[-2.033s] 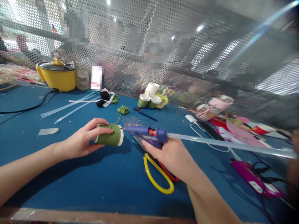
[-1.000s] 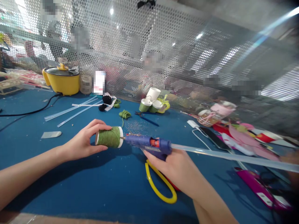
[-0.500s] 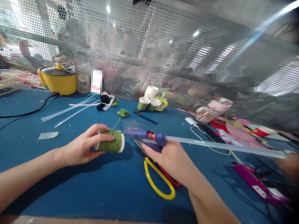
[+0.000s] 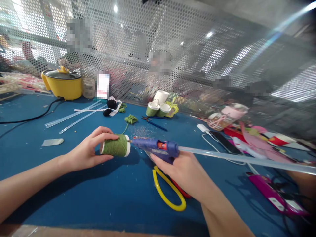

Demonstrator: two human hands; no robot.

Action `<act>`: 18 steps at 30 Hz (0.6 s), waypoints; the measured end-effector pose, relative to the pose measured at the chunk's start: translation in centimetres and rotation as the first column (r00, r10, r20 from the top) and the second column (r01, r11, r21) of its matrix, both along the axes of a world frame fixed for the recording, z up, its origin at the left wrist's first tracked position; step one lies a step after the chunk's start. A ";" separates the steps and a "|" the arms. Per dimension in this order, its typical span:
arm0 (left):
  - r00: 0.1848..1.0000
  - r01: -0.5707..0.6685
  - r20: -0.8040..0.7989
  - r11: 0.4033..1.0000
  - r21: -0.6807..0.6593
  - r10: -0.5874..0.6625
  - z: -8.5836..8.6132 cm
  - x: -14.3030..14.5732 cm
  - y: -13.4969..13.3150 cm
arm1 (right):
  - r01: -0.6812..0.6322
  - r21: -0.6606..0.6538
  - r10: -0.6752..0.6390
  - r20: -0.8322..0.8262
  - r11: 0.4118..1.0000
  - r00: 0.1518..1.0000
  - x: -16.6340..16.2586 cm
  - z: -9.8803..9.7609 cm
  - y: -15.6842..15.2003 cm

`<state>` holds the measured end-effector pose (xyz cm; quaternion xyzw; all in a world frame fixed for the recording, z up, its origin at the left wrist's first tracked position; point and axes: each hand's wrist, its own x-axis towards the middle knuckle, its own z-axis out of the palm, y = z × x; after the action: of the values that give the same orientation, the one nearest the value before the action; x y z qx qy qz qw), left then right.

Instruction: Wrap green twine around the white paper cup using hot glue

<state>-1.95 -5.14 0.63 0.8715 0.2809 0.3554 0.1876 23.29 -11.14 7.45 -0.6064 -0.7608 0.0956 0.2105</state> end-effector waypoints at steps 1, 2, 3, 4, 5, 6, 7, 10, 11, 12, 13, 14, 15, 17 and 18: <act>1.000 -0.011 0.006 1.000 -0.024 0.011 0.0 0.0 0.0 | -0.008 -0.005 0.008 0.004 1.000 1.000 0.0 0.0 0.0; 1.000 -0.019 0.014 0.999 -0.049 0.020 -0.1 0.0 0.1 | -0.011 -0.013 0.011 0.006 1.000 1.000 0.0 0.0 -0.1; 0.999 -0.024 0.024 0.997 -0.074 0.026 -0.1 0.0 0.1 | -0.009 -0.023 0.009 0.007 1.000 1.000 0.0 0.0 -0.1; 0.999 -0.025 0.036 0.995 -0.098 0.029 -0.2 0.0 0.2 | -0.006 -0.028 0.006 0.006 1.000 1.000 0.0 0.0 -0.1; 0.998 -0.023 0.050 0.992 -0.120 0.029 -0.3 0.0 0.2 | -0.002 -0.030 0.003 0.006 1.000 1.000 0.0 0.1 -0.1; 0.997 -0.019 0.067 0.990 -0.141 0.029 -0.4 0.0 0.3 | 0.002 -0.032 -0.002 0.008 0.999 1.000 0.0 0.1 -0.2; 0.996 -0.014 0.083 0.987 -0.163 0.028 -0.5 0.0 0.3 | 0.005 -0.038 -0.004 0.010 0.999 1.000 0.0 0.1 -0.2; 0.992 -0.004 0.126 0.974 -0.226 0.033 -0.6 0.0 0.4 | 0.005 -0.073 -0.004 0.008 0.997 1.000 0.0 0.2 -0.3; 0.990 -0.001 0.137 0.970 -0.244 0.036 -0.7 -0.1 0.4 | 0.000 -0.084 0.000 0.003 0.997 1.000 0.0 0.2 -0.4; 0.988 0.002 0.148 0.966 -0.258 0.038 -0.7 -0.1 0.4 | -0.005 -0.090 0.005 0.000 0.996 1.000 0.0 0.2 -0.4; 0.987 0.006 0.157 0.963 -0.269 0.038 -0.7 -0.1 0.4 | -0.010 -0.092 0.009 -0.003 0.996 1.000 0.0 0.2 -0.4; 0.986 0.009 0.164 0.961 -0.277 0.038 -0.7 -0.1 0.4 | -0.012 -0.091 0.011 -0.006 0.996 1.000 -0.1 0.1 -0.4; 0.985 0.011 0.168 0.961 -0.277 0.037 -0.6 -0.1 0.5 | -0.010 -0.087 0.009 -0.009 0.996 1.000 -0.1 0.1 -0.4; 0.986 0.011 0.161 0.965 -0.261 0.033 -0.6 0.0 0.4 | 0.000 -0.078 -0.001 -0.008 0.997 1.000 -0.1 0.0 -0.3; 0.988 0.009 0.152 0.969 -0.245 0.029 -0.5 0.0 0.4 | 0.008 -0.074 -0.009 -0.007 0.997 1.000 -0.1 0.0 -0.3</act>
<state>-1.98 -4.71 0.11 0.8101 0.3115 0.3855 0.3132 23.18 -11.43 7.46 -0.6165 -0.7535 0.1250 0.1913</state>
